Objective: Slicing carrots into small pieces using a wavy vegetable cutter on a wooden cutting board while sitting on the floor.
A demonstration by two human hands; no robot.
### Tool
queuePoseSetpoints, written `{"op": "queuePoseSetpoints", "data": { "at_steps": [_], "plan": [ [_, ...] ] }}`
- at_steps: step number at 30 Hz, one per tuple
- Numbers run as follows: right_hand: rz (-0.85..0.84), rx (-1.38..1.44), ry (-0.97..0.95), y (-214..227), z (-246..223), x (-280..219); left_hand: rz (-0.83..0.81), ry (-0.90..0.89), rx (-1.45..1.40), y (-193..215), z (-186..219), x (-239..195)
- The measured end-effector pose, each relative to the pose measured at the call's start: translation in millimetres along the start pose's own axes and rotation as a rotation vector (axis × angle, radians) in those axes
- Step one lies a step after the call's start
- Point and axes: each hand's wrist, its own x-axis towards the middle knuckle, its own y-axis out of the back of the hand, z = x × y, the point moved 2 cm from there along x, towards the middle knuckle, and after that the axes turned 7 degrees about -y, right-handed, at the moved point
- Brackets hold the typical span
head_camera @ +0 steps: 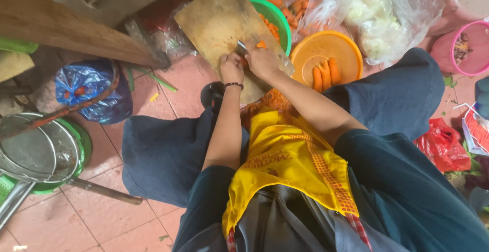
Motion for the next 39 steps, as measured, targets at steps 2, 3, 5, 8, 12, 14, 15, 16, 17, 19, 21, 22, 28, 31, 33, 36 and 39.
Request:
{"op": "queuePoseSetpoints", "data": {
  "at_steps": [2, 3, 5, 8, 12, 14, 15, 16, 17, 19, 21, 22, 28, 31, 33, 36, 39],
  "plan": [
    [-0.015, -0.036, -0.003, -32.2, 12.9, -0.6, 0.009, -0.019, 0.014, -1.3, -3.6, -2.8],
    [-0.001, -0.068, -0.002, -46.5, 16.9, 0.7, 0.023, -0.068, 0.026, 0.2, -4.5, 0.7],
    [-0.009, -0.038, -0.026, -45.6, 13.8, -3.8, 0.014, -0.069, 0.021, 5.7, -0.3, 2.5],
    [-0.039, 0.068, -0.048, -49.9, 47.7, 15.0, -0.026, -0.022, -0.018, 4.4, 4.6, 6.6],
    [0.221, 0.352, -0.008, -27.9, 87.7, 20.2, -0.036, 0.004, 0.030, 4.9, 24.4, 15.7],
    [0.219, 0.329, -0.123, -1.9, 99.7, 10.5, -0.038, -0.091, 0.066, -15.7, 33.3, 11.6],
    [0.230, 0.312, -0.232, 12.1, 106.5, 7.3, -0.035, -0.201, 0.103, -26.3, 39.5, 13.0],
    [0.235, 0.311, -0.243, 9.8, 118.2, 3.4, -0.045, -0.206, 0.097, -31.1, 47.2, 14.8],
    [0.218, 0.288, -0.299, 9.1, 131.7, 1.3, -0.106, -0.266, 0.109, -38.7, 57.5, 19.4],
    [0.209, 0.263, -0.373, 6.8, 150.2, -7.0, -0.181, -0.335, 0.110, -48.1, 77.0, 26.0],
    [0.245, 0.246, -0.283, 3.8, 156.1, -16.7, -0.355, -0.216, 0.221, -53.1, 91.0, 30.7],
    [0.250, 0.241, -0.295, 7.0, 155.4, -21.8, -0.365, -0.221, 0.212, -74.5, 73.1, 27.6],
    [0.205, 0.315, -0.243, 0.7, 114.5, -21.5, -0.166, -0.173, 0.347, -73.8, 32.7, 49.1],
    [0.061, 0.321, -0.111, -9.9, 67.0, -17.3, -0.083, -0.100, 0.232, -19.2, 43.6, 76.8],
    [-0.046, 0.407, 0.033, -11.7, 24.7, -18.3, 0.024, -0.058, 0.179, 11.2, 29.9, 87.9],
    [-0.135, 0.199, 0.008, -70.6, 34.3, 6.6, 0.026, 0.032, -0.001, 10.5, -13.5, 86.1],
    [0.167, 0.150, -0.154, -53.9, 57.0, 21.7, -0.121, 0.150, -0.606, -25.6, -57.9, 55.4]
  ]
}}
